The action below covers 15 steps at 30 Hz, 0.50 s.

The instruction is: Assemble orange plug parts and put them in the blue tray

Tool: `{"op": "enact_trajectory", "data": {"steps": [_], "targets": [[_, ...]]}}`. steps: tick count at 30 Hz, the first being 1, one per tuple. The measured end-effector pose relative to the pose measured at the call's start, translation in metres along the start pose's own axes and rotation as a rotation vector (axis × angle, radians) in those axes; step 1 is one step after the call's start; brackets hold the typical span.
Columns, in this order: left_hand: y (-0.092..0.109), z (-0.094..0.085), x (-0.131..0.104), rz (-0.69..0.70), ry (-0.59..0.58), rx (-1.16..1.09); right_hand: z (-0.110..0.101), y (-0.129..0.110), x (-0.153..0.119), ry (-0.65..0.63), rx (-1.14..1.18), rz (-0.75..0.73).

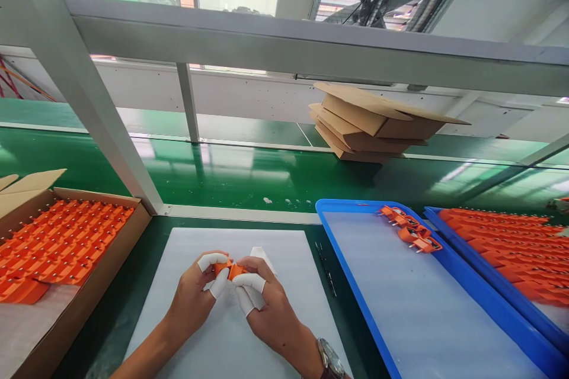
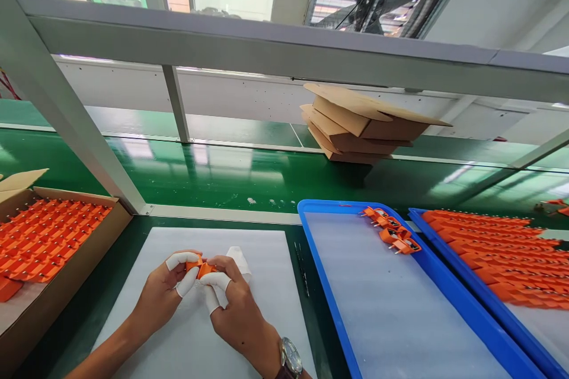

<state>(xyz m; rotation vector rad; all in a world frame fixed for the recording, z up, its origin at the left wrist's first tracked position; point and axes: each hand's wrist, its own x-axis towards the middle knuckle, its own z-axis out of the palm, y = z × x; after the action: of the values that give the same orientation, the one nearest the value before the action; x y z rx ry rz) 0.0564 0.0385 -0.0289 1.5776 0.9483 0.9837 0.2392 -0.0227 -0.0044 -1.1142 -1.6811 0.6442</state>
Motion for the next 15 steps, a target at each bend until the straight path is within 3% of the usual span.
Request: {"op": "enact_trajectory", "data": {"steps": [5, 9, 12, 15], "targets": [[0.005, 0.002, -0.003, 0.016, -0.01, -0.031, 0.009, 0.004, -0.003, 0.066, 0.031, 0.068], [0.01, -0.002, -0.005, 0.027, -0.126, -0.132, 0.01, 0.015, -0.006, 0.076, 0.126, 0.267], [0.008, -0.005, -0.005, -0.041, -0.205, -0.183, 0.008, 0.02, -0.006, 0.079, 0.138, 0.303], [0.002, -0.006, -0.003, -0.064, -0.128, -0.079, 0.005, 0.022, -0.005, 0.12, 0.135, 0.316]]}}
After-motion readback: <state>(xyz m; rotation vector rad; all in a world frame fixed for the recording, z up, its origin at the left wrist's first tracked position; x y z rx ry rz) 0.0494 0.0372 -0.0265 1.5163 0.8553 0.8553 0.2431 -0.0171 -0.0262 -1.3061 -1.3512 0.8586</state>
